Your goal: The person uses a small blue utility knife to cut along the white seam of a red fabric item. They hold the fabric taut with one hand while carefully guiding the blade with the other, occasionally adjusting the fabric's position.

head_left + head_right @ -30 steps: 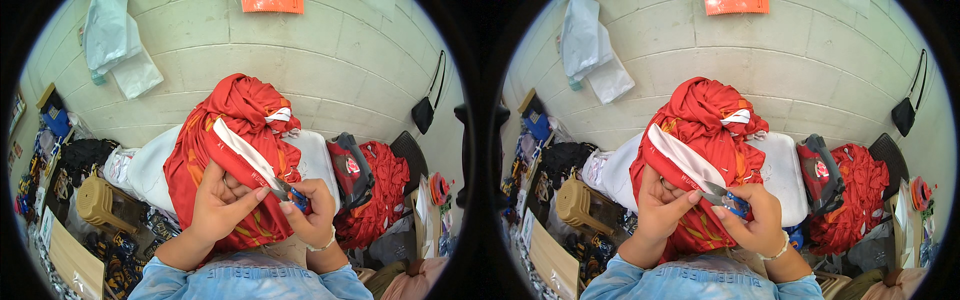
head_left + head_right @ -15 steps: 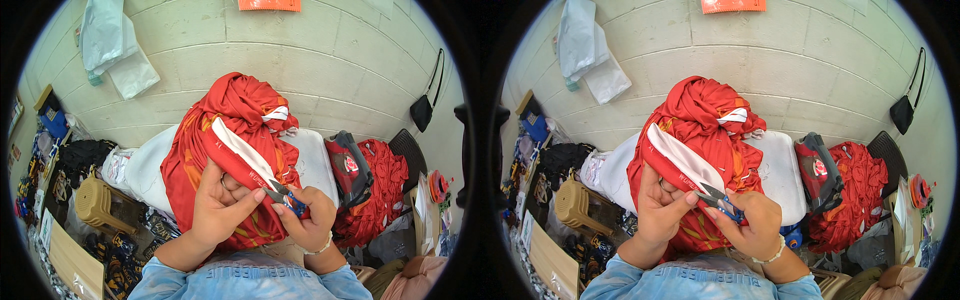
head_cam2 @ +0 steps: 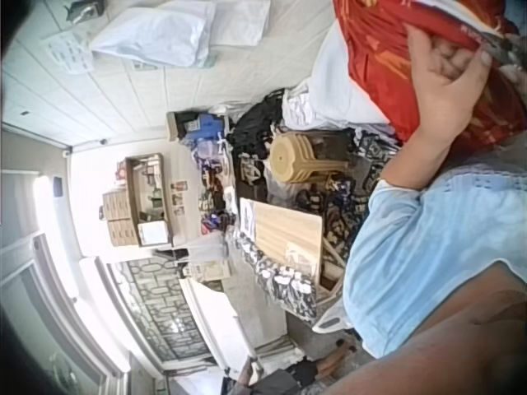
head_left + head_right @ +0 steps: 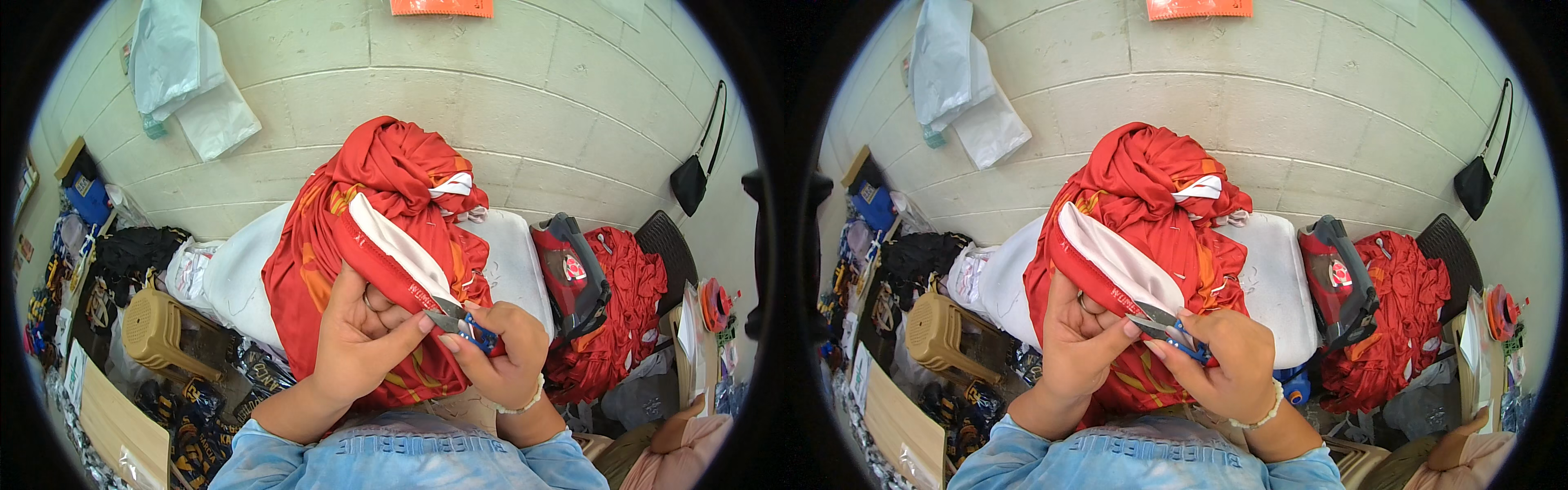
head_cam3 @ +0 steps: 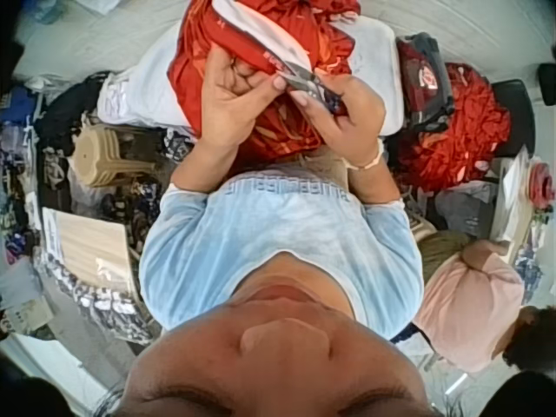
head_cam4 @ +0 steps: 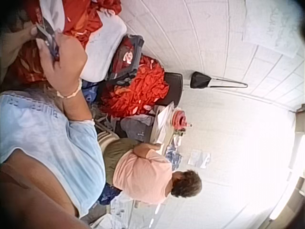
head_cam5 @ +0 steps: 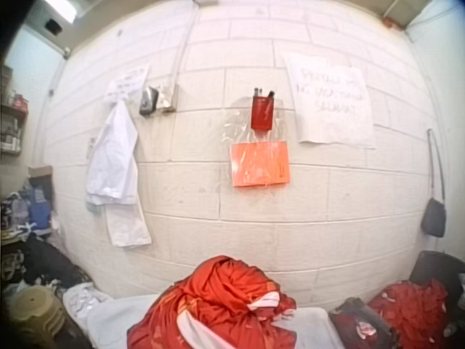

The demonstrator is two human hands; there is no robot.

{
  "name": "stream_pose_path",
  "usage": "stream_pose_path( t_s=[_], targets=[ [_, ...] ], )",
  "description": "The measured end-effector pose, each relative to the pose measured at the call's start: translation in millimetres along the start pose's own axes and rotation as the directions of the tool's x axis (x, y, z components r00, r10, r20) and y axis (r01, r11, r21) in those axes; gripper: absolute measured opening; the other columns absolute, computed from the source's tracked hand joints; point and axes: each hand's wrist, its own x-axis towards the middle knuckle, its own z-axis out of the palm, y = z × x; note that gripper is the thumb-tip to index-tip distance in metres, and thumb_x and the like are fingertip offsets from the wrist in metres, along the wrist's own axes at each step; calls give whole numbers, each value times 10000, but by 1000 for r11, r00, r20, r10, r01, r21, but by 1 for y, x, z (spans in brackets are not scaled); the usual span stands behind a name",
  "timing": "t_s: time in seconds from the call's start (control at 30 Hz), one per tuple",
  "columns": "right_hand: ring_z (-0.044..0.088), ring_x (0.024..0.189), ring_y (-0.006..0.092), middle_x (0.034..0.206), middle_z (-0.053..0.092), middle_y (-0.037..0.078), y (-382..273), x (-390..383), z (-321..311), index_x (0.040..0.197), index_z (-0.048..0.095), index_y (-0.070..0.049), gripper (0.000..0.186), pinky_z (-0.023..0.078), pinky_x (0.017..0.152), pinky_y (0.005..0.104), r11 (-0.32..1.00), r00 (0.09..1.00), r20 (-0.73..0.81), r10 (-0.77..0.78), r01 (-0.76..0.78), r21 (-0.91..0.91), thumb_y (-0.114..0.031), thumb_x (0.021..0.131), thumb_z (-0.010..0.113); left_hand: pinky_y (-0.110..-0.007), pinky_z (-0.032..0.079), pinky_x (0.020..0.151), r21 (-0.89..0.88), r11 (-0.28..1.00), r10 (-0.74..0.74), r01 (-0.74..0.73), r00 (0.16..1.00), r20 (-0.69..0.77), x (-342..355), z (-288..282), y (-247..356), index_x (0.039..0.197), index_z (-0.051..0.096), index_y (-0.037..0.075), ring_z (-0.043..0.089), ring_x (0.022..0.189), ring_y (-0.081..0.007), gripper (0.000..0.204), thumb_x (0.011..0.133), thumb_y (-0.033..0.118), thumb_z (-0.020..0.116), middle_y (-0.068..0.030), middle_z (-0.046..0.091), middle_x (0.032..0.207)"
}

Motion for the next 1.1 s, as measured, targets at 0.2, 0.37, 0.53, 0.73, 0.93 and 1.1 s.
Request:
stream_pose_path(
  t_s=[0.2, 0.37, 0.53, 0.73, 0.93, 1.1],
  targets=[
    [526, 517, 146, 656, 580, 101, 2, -1, 2, 849, 577, 12, 294, 396, 482, 246, 1000, 1000, -23, 4, -4, 27, -113, 678, 781, -311, 450, 939, 24, 1000, 1, -1, 1000, 5, 1, 0, 0, 1348, 215, 20, 516, 1137, -198, 646, 804, -150, 519, -145, 493, 1219],
    [525, 515, 153, 646, 566, 85, 7, -3, -2, 851, 579, 11, 260, 403, 475, 252, 999, 1000, 11, 2, -1, -49, -111, 713, 762, -301, 447, 932, 47, 999, -2, 3, 999, -32, 3, 2, -1, 1355, 195, 27, 525, 1119, -187, 664, 805, -149, 523, -134, 501, 1195],
    [444, 570, 61, 685, 514, 2, 6, -9, 2, 939, 559, 14, 289, 377, 513, 212, 713, 870, 117, 479, -463, 526, -155, 776, 728, -299, 447, 926, 16, 1000, -8, 9, 998, -61, 4, 4, -2, 1364, 177, 39, 530, 1108, -181, 685, 806, -149, 526, -124, 502, 1180],
    [386, 591, 35, 703, 487, -23, 12, -14, -3, 930, 540, -16, 254, 335, 529, 193, 848, 901, 259, 348, -420, 324, -156, 797, 704, -297, 448, 925, 1, 1000, 16, -16, 998, -68, 5, 4, -3, 1379, 165, 49, 532, 1101, -180, 700, 813, -142, 528, -121, 495, 1184],
    [399, 602, 46, 713, 493, -4, 16, -14, -4, 870, 535, -27, 246, 332, 533, 207, 818, 879, 196, 434, -476, 324, -146, 767, 724, -293, 449, 920, 7, 999, 35, -34, 993, -115, 7, 2, -2, 1405, 147, 51, 542, 1082, -174, 713, 825, -142, 514, -135, 510, 1190],
    [520, 596, 110, 707, 563, 77, 15, -8, 3, 871, 557, -5, 284, 414, 528, 235, 873, 931, -43, 363, -323, 365, -113, 712, 766, -292, 447, 917, -2, 999, 40, -40, 993, -111, 7, 3, -3, 1409, 138, 47, 551, 1068, -170, 720, 824, -142, 513, -137, 540, 1154]
  ],
)
